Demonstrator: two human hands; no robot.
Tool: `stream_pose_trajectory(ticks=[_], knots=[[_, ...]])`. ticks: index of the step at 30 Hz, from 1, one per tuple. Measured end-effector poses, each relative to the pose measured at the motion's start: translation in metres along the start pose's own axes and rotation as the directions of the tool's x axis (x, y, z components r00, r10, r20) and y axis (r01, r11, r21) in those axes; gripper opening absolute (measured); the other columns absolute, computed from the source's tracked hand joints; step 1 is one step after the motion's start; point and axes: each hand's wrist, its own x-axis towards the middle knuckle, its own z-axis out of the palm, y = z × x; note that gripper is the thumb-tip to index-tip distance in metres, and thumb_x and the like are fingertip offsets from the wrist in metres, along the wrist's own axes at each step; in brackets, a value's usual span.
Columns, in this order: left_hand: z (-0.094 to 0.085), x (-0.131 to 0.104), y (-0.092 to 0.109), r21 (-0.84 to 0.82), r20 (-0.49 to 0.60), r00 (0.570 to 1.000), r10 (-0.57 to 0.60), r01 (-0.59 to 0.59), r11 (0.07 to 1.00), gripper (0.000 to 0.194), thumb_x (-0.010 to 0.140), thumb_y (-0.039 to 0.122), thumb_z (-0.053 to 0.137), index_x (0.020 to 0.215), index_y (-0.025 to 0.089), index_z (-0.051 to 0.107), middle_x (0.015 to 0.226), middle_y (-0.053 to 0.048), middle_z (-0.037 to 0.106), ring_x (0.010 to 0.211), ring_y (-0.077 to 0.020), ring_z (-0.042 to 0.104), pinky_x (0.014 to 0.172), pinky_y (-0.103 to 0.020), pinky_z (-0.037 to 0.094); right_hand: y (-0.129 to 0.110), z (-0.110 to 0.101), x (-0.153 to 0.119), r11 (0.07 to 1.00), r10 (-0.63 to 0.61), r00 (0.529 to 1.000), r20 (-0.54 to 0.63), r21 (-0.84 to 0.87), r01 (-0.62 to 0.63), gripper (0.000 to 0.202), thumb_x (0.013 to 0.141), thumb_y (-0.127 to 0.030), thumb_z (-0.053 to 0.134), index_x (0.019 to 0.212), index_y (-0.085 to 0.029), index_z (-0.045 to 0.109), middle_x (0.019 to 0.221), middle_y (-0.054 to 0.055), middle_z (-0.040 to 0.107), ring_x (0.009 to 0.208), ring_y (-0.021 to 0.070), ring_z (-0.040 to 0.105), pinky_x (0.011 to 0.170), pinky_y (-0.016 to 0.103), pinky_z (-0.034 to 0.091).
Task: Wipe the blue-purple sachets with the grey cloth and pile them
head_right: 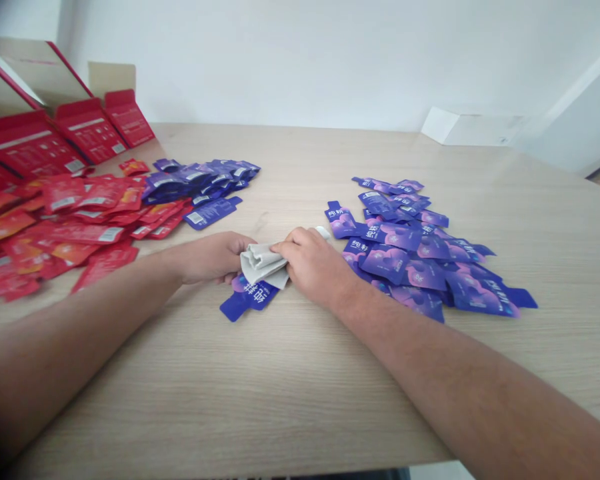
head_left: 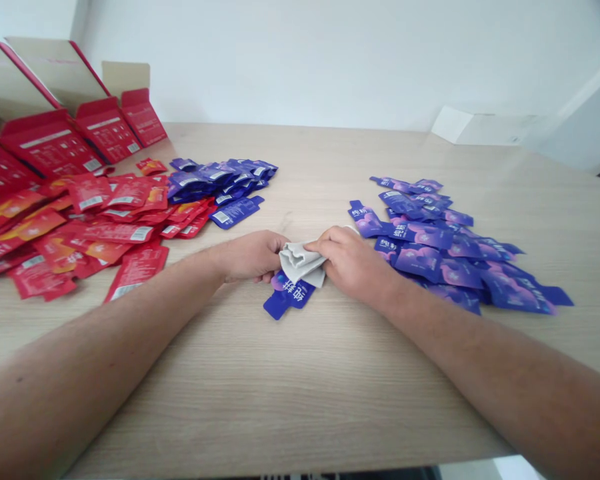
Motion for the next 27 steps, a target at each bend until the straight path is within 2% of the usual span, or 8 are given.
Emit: stream_pose_trajectory(ticks=[8,13,16,19,21,23,25,27], knots=[[0.000,-0.001,-0.002,-0.015,-0.030,1.000,0.000,-0.001,1.000,0.012,0.079,0.029,0.056,0.078,0.019,0.060,0.057,0.002,0.062,0.046,-0.0086,0.051,0.040,-0.018,0.033,-0.003,-0.002,0.001,0.999,0.032,0.999,-0.018,0.009,-0.032,0.037,0.083,-0.002,0.054,0.115,-0.016,0.066,0.104,0.010,0.061,0.102,0.0228,0.055,0.095,0.039,0.045],[-0.001,0.000,-0.007,-0.090,-0.090,0.996,-0.002,-0.006,0.996,0.015,0.079,0.033,0.060,0.076,0.018,0.058,0.054,0.005,0.053,0.042,-0.0069,0.046,0.038,-0.017,0.032,-0.033,-0.004,-0.004,0.993,-0.092,0.995,0.047,0.084,0.088,0.035,0.080,-0.002,0.056,0.111,-0.018,0.065,0.104,0.009,0.060,0.101,0.0228,0.054,0.090,0.039,0.047],[-0.004,0.000,-0.009,-0.097,-0.101,0.995,-0.004,-0.006,0.995,0.021,0.083,0.039,0.059,0.079,0.019,0.058,0.054,0.004,0.053,0.043,-0.0082,0.048,0.038,-0.019,0.035,-0.037,-0.005,-0.005,0.979,-0.167,0.983,0.080,0.132,0.156,0.034,0.081,-0.002,0.057,0.109,-0.019,0.065,0.102,0.007,0.060,0.099,0.0218,0.055,0.088,0.037,0.047],[-0.017,-0.003,-0.006,-0.002,-0.213,0.977,0.026,-0.027,1.000,0.022,0.086,0.041,0.055,0.079,0.020,0.056,0.054,0.003,0.055,0.043,-0.0091,0.049,0.040,-0.020,0.037,-0.029,-0.006,-0.003,0.988,-0.105,0.994,0.037,0.118,0.100,0.034,0.080,-0.002,0.056,0.109,-0.018,0.065,0.103,0.008,0.060,0.100,0.0225,0.055,0.091,0.039,0.047],[-0.033,-0.009,-0.002,0.131,-0.356,0.932,0.064,-0.018,0.991,0.024,0.088,0.041,0.052,0.078,0.020,0.055,0.056,0.001,0.057,0.043,-0.0103,0.050,0.043,-0.023,0.040,-0.023,-0.007,-0.002,0.990,-0.090,0.996,0.028,0.111,0.087,0.036,0.079,0.000,0.056,0.110,-0.017,0.065,0.104,0.008,0.061,0.101,0.0227,0.055,0.092,0.040,0.047],[-0.050,-0.016,0.002,0.326,-0.529,0.842,0.109,0.084,0.942,0.024,0.091,0.039,0.046,0.081,0.019,0.057,0.062,-0.002,0.062,0.048,-0.0130,0.055,0.049,-0.026,0.043,-0.021,-0.007,-0.002,0.989,-0.100,0.995,0.030,0.114,0.096,0.037,0.078,0.001,0.056,0.109,-0.017,0.065,0.104,0.008,0.061,0.101,0.0224,0.055,0.093,0.040,0.047],[-0.066,-0.022,0.000,0.546,-0.682,0.696,0.223,0.282,0.789,0.025,0.091,0.036,0.045,0.086,0.018,0.062,0.074,-0.008,0.067,0.064,-0.0189,0.063,0.060,-0.030,0.046,-0.022,-0.006,-0.002,0.987,-0.114,0.993,0.037,0.120,0.108,0.036,0.079,0.001,0.056,0.109,-0.017,0.065,0.104,0.007,0.061,0.100,0.0218,0.056,0.093,0.039,0.047],[-0.077,-0.025,-0.008,0.643,-0.750,0.555,0.360,0.484,0.593,0.032,0.092,0.037,0.041,0.093,0.016,0.066,0.092,-0.014,0.069,0.087,-0.0270,0.065,0.074,-0.035,0.047,-0.024,-0.006,-0.002,0.985,-0.122,0.992,0.043,0.125,0.116,0.034,0.080,0.000,0.057,0.108,-0.018,0.066,0.103,0.007,0.061,0.099,0.0214,0.056,0.092,0.039,0.047]])
